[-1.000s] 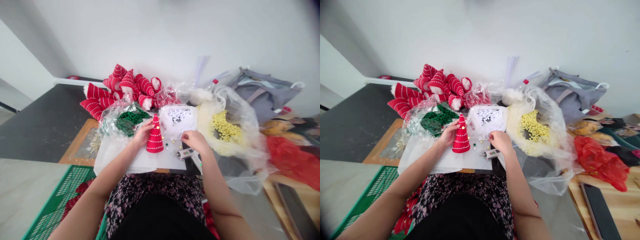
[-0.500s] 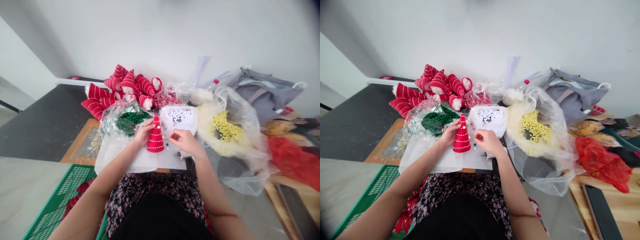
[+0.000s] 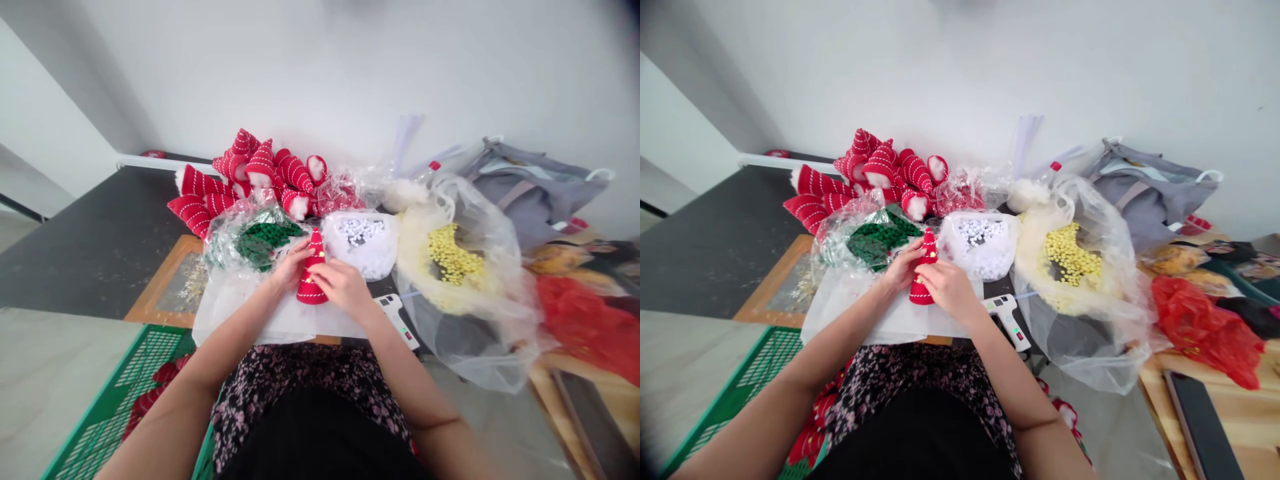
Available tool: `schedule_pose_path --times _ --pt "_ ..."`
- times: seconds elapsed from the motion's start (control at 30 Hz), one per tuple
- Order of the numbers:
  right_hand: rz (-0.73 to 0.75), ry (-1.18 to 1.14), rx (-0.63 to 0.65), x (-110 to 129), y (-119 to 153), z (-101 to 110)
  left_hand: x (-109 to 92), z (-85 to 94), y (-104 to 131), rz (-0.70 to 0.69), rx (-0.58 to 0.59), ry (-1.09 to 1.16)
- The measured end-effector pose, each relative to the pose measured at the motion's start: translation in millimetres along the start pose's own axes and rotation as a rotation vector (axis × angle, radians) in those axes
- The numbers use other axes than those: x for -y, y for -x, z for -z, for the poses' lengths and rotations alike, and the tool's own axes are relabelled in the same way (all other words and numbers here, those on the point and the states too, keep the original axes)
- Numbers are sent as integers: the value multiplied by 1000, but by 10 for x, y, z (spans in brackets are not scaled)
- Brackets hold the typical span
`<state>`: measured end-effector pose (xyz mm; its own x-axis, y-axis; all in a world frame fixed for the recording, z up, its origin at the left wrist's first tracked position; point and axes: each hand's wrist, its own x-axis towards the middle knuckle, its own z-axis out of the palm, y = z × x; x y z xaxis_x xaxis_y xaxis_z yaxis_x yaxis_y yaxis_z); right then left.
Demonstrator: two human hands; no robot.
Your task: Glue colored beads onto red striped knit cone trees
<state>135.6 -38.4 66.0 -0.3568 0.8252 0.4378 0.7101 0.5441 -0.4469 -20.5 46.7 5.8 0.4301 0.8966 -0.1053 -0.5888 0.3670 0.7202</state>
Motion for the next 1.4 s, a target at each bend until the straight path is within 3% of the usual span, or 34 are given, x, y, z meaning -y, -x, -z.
schedule_pose_path --times 0.07,0.13,0.3,0.4,0.57,0.73,0.97,1.2,1.3,1.4 --pt "-109 -64 -123 -81 55 118 -5 2 1 12 2 14" --pt "-227 -111 -158 -162 101 203 -13 5 2 27 6 20" --pt "-386 -229 -13 -260 149 134 -23 17 -1 38 8 23" --pt "-419 -256 4 -272 142 21 -19 30 -5 41 -5 29" --pt "-399 -275 36 -306 149 -34 -18 41 -9 44 -9 22" --pt "-376 -272 -26 -325 174 -34 -17 44 -11 42 7 17" --pt "-362 -270 24 -308 177 -76 -20 50 -9 49 3 19" --pt "-207 -137 -196 -142 177 45 -23 37 -7 28 -1 35" --pt "-323 -44 -67 -185 180 150 -24 52 -9 41 2 37" --pt "-460 106 277 -234 197 215 -28 61 -13 53 4 52"
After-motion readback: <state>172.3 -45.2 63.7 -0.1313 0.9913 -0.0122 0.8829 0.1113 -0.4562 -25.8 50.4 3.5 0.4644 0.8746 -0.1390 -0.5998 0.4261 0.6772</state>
